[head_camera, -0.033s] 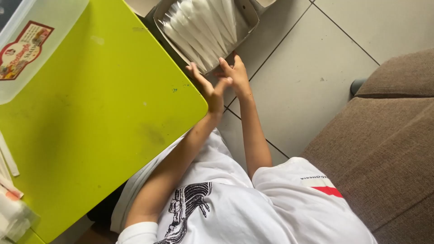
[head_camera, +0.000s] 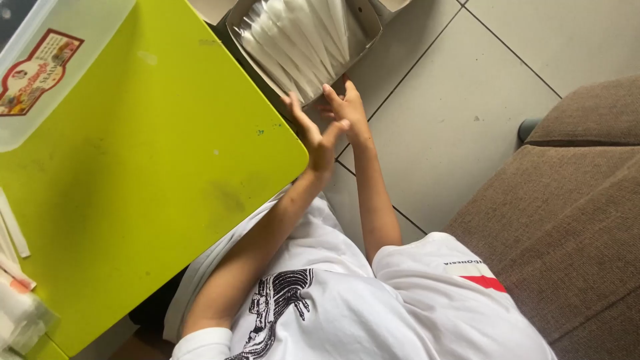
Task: The person is manually wrapping individual plastic spoons and forks in paper napkins at a workspace.
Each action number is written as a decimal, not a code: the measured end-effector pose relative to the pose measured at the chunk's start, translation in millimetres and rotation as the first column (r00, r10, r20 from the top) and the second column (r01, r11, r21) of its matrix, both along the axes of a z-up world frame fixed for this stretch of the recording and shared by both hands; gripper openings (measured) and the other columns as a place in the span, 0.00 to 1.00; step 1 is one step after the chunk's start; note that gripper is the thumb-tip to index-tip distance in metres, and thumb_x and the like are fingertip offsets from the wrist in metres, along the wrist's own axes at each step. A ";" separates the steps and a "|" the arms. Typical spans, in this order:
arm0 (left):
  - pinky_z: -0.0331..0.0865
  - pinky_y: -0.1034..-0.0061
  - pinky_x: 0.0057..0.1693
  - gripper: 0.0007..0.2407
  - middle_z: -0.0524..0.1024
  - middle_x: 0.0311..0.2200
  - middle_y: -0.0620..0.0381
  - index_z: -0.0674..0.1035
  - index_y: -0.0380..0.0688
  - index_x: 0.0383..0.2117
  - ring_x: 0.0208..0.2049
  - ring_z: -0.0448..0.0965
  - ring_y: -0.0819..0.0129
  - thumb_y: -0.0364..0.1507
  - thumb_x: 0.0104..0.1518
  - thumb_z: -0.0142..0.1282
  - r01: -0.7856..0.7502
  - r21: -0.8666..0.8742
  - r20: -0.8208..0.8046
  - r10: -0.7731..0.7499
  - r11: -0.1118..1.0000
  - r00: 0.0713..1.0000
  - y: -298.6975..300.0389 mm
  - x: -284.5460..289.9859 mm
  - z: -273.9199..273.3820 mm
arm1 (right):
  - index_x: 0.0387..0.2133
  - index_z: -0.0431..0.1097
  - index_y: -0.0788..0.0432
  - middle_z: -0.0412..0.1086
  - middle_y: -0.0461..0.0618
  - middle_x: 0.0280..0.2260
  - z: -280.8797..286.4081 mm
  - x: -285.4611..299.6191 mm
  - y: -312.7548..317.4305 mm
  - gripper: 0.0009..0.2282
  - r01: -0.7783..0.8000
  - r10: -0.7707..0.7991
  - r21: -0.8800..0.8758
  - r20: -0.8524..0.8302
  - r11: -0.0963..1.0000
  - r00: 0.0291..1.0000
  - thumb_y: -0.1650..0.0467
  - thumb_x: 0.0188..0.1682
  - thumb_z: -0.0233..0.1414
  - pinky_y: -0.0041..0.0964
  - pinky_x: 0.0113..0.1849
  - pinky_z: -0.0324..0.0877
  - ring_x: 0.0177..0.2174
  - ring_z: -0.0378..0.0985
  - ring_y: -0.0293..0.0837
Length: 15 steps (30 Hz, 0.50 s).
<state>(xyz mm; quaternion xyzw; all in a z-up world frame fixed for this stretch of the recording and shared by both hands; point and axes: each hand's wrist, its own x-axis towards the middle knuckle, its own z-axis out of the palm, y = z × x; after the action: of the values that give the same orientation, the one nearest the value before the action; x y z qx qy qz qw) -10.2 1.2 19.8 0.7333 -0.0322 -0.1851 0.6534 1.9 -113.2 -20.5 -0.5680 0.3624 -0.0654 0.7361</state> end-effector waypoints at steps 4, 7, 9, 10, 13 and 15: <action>0.23 0.46 0.74 0.46 0.23 0.73 0.30 0.40 0.39 0.73 0.74 0.21 0.34 0.31 0.50 0.62 0.297 -0.185 0.143 -0.273 0.937 0.951 2.8 -37.1 72.4 | 0.71 0.39 0.64 0.70 0.76 0.47 -19.6 13.9 5.3 0.35 0.064 -0.067 0.077 0.043 0.995 0.997 0.68 0.56 0.55 0.50 0.40 0.83 0.41 0.83 0.60; 0.32 0.51 0.76 0.40 0.32 0.74 0.35 0.49 0.38 0.71 0.75 0.31 0.41 0.29 0.52 0.61 0.501 -0.228 0.264 -0.443 0.835 0.857 9.3 -60.1 111.1 | 0.71 0.40 0.65 0.71 0.74 0.46 -18.6 15.5 1.9 0.35 0.090 -0.097 0.118 0.057 0.989 0.994 0.69 0.55 0.55 0.48 0.43 0.82 0.42 0.82 0.57; 0.39 0.57 0.78 0.36 0.39 0.76 0.44 0.57 0.42 0.71 0.77 0.40 0.49 0.29 0.54 0.61 0.574 -0.252 0.334 -0.487 0.779 0.807 23.8 -63.0 144.8 | 0.70 0.40 0.67 0.70 0.74 0.46 -22.4 14.4 -2.0 0.36 0.014 -0.021 0.100 0.066 0.995 0.998 0.68 0.55 0.55 0.49 0.45 0.81 0.43 0.81 0.56; 0.46 0.51 0.82 0.32 0.42 0.77 0.46 0.56 0.44 0.72 0.79 0.44 0.49 0.29 0.62 0.58 0.645 -0.036 0.544 -0.526 0.764 0.654 34.7 -59.1 167.4 | 0.71 0.36 0.64 0.53 0.68 0.59 -24.4 15.2 -3.9 0.38 -0.029 0.035 -0.235 0.020 0.972 0.999 0.65 0.54 0.55 0.48 0.56 0.59 0.57 0.59 0.55; 0.44 0.46 0.79 0.24 0.50 0.74 0.53 0.59 0.47 0.72 0.77 0.50 0.51 0.26 0.72 0.52 0.379 0.501 0.757 -0.606 0.778 0.243 74.0 -36.2 210.7 | 0.71 0.34 0.59 0.36 0.62 0.73 97.6 7.0 33.4 0.35 0.004 0.067 -0.545 0.111 0.839 0.992 0.64 0.57 0.51 0.48 0.68 0.42 0.71 0.40 0.56; 0.36 0.46 0.73 0.21 0.54 0.72 0.57 0.63 0.49 0.71 0.73 0.50 0.53 0.23 0.73 0.50 -0.008 0.692 0.721 -0.691 0.722 0.056 112.8 -14.2 224.8 | 0.71 0.35 0.58 0.37 0.62 0.73 160.5 -7.8 55.6 0.31 0.080 0.075 -0.519 0.271 0.851 0.960 0.65 0.61 0.46 0.47 0.69 0.48 0.71 0.44 0.57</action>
<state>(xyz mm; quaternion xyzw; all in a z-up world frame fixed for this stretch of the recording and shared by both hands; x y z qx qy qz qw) -24.4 114.0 244.6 0.7825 -0.5742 0.1692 0.1716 -5.9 -57.6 140.0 -0.7316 0.2232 -0.2429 0.5966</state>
